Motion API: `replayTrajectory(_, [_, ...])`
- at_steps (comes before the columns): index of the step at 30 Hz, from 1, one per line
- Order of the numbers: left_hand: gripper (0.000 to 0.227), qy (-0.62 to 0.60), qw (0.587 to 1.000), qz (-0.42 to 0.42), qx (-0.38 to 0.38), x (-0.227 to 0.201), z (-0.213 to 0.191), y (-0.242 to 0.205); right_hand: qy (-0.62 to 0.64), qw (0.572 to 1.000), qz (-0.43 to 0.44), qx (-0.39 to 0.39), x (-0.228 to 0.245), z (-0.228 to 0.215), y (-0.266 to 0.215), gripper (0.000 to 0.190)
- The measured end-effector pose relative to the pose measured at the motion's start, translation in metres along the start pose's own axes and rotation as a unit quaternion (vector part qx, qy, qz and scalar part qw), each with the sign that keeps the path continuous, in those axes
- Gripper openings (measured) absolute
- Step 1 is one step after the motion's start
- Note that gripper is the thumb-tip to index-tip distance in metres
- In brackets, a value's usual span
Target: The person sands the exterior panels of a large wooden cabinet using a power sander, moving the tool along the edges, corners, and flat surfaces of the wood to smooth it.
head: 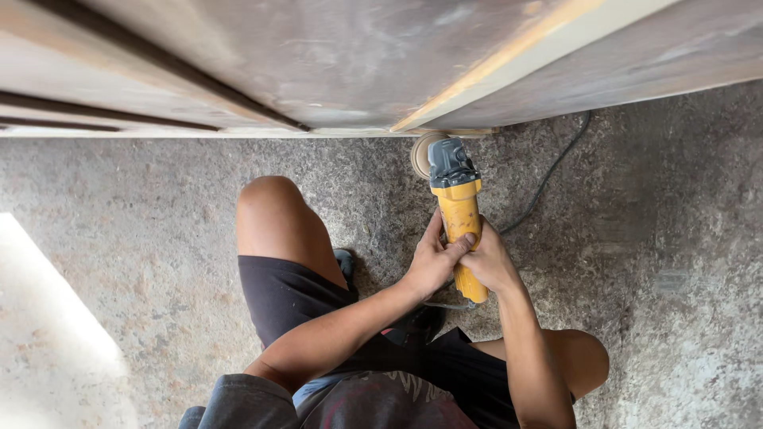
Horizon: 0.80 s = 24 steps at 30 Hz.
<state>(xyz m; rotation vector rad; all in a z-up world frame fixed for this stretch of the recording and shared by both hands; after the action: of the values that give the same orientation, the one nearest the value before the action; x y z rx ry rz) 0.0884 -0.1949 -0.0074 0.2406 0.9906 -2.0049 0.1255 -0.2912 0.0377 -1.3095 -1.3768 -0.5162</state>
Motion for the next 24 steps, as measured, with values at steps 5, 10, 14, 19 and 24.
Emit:
replayTrajectory(5, [0.081,0.004,0.999,0.03,-0.021,-0.011,-0.013,-0.005,0.026,0.999,-0.017,0.044,0.007,0.016,0.012,0.062])
replayTrajectory(10, [0.086,0.005,1.0,-0.002,-0.029,-0.018,-0.02,-0.007,-0.029,0.998,0.004,0.052,0.008,0.024,0.018,0.061])
replayTrajectory(14, [0.088,0.002,1.0,-0.006,-0.029,-0.022,-0.025,-0.008,-0.015,0.998,0.031,0.047,0.003,0.028,0.021,0.063])
replayTrajectory(19, [0.084,0.039,0.998,0.001,-0.046,-0.026,-0.029,-0.009,-0.027,0.998,0.027,0.049,0.009,0.03,0.024,0.061])
replayTrajectory(24, [0.078,-0.026,0.999,0.02,-0.012,-0.026,-0.028,-0.008,-0.019,0.998,0.011,0.057,0.01,0.032,0.027,0.06])
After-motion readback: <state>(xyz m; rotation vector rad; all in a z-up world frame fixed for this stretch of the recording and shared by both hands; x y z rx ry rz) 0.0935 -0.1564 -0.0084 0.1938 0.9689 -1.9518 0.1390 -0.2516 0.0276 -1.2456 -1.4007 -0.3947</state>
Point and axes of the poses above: each hand's wrist, its own y-axis towards the middle knuckle, its own z-axis out of the palm, x = y × z, the point moved 5 cm from there along y, towards the middle knuckle, and after that the axes turned 14 degrees about -z, right-handed, at the moved point
